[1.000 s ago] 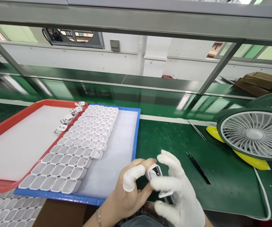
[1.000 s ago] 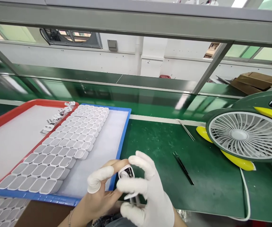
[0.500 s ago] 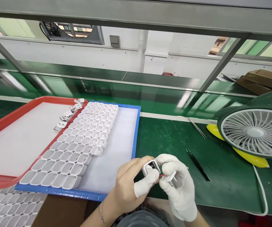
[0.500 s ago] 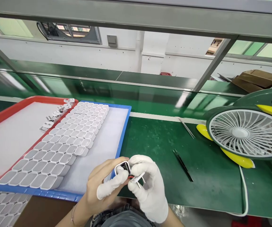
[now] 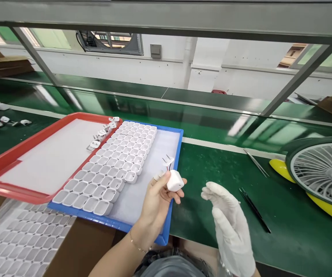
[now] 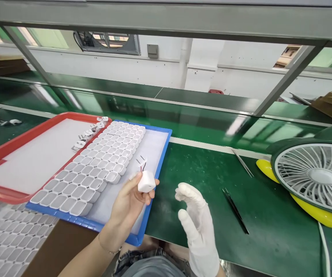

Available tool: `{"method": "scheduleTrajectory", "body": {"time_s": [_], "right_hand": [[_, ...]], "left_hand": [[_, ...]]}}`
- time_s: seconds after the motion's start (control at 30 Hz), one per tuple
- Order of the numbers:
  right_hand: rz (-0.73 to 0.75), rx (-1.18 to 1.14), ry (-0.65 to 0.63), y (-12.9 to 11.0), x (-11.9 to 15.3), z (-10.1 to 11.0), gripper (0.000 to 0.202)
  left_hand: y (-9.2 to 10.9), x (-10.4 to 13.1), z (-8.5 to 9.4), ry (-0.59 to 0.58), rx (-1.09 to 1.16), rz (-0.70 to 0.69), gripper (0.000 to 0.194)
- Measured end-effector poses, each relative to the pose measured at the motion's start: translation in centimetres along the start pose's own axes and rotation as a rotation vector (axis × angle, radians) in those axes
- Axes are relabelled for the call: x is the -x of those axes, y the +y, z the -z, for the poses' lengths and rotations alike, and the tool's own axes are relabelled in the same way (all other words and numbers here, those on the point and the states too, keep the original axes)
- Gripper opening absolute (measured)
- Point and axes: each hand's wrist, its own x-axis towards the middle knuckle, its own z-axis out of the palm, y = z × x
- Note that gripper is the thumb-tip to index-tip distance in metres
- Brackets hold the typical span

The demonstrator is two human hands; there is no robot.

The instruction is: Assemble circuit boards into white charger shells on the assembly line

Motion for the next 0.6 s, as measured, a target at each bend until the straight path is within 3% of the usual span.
{"method": "scheduleTrajectory", "body": {"time_s": [0.2, 0.33, 0.4, 0.53, 0.6], "right_hand": [[-0.061, 0.042, 0.14, -0.4, 0.3, 0.4, 0.036], [-0.062, 0.09, 0.138, -0.2, 0.3, 0.5, 0.037], [-0.045, 0.14, 0.118, 0.0, 0.3, 0.6, 0.037], [0.012, 0.262, 0.08, -0.1, 0.1, 0.2, 0.037], [0.129, 0.376, 0.068, -0.2, -0.3, -0.6, 0.044]], "left_hand": [[0.2, -0.7, 0.4, 0.109, 0.223, 0.155, 0.023], [0.6, -0.3, 0.7, 0.115, 0.241, 0.168, 0.02], [0.9, 0.0, 1.1, 0.098, 0.193, 0.104, 0.018], [1.5, 0.9, 1.8, 0.039, 0.008, -0.164, 0.019], [1.1, 1.6, 1.8, 0.029, -0.065, -0.255, 0.023]]}}
